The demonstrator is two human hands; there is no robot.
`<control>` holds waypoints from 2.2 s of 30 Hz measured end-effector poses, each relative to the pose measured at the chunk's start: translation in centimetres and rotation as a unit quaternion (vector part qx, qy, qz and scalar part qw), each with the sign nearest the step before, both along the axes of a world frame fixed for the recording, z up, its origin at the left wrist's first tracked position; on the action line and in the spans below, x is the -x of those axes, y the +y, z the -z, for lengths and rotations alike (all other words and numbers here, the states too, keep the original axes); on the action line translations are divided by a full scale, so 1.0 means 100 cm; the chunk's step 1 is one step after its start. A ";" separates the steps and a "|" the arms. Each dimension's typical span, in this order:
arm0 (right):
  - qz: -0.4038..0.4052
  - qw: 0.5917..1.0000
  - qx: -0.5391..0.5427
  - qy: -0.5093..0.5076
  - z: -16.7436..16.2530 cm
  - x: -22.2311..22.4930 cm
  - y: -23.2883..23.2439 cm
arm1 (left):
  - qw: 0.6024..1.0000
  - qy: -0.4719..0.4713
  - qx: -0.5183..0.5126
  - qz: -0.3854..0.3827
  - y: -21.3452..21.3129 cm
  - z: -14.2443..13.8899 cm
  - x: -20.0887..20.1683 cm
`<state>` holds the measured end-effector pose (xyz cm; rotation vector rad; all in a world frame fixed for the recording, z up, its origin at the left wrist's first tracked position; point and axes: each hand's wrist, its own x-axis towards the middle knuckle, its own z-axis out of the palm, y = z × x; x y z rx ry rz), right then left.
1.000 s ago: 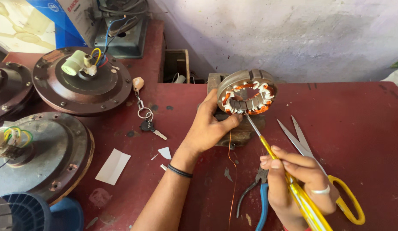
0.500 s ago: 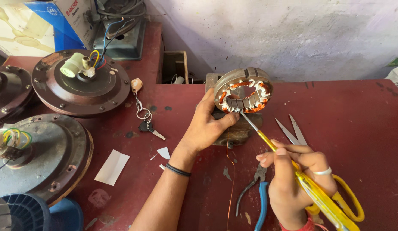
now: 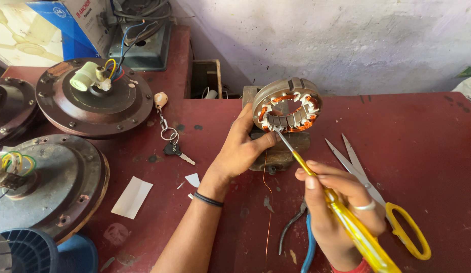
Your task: The person uses a screwdriver to adjust and press copper windings inside a motor stator held in a bench vise. They repeatedly reposition the stator and use the tool to tuck wires into slots, occasionally using their fingers to guide the wire.
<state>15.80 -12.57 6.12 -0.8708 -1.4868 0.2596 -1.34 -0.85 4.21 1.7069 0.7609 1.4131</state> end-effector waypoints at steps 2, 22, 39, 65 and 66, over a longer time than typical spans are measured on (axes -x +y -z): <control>0.030 0.998 -0.008 -0.061 -0.005 0.002 0.001 | 1.000 -0.011 0.006 0.009 0.000 -0.001 0.000; -0.087 0.981 0.010 0.172 -0.014 -0.011 0.009 | 0.999 -0.006 0.029 -0.015 -0.005 -0.009 -0.004; -0.168 0.940 0.136 0.265 -0.070 -0.035 0.171 | 0.989 -0.091 0.117 0.010 -0.020 -0.021 -0.007; -0.212 0.899 0.358 0.139 -0.050 -0.012 0.206 | 0.991 -0.075 0.109 -0.009 -0.019 -0.018 -0.008; -0.210 0.900 0.352 0.146 -0.048 -0.012 0.206 | 0.991 -0.078 0.111 -0.006 -0.019 -0.017 -0.008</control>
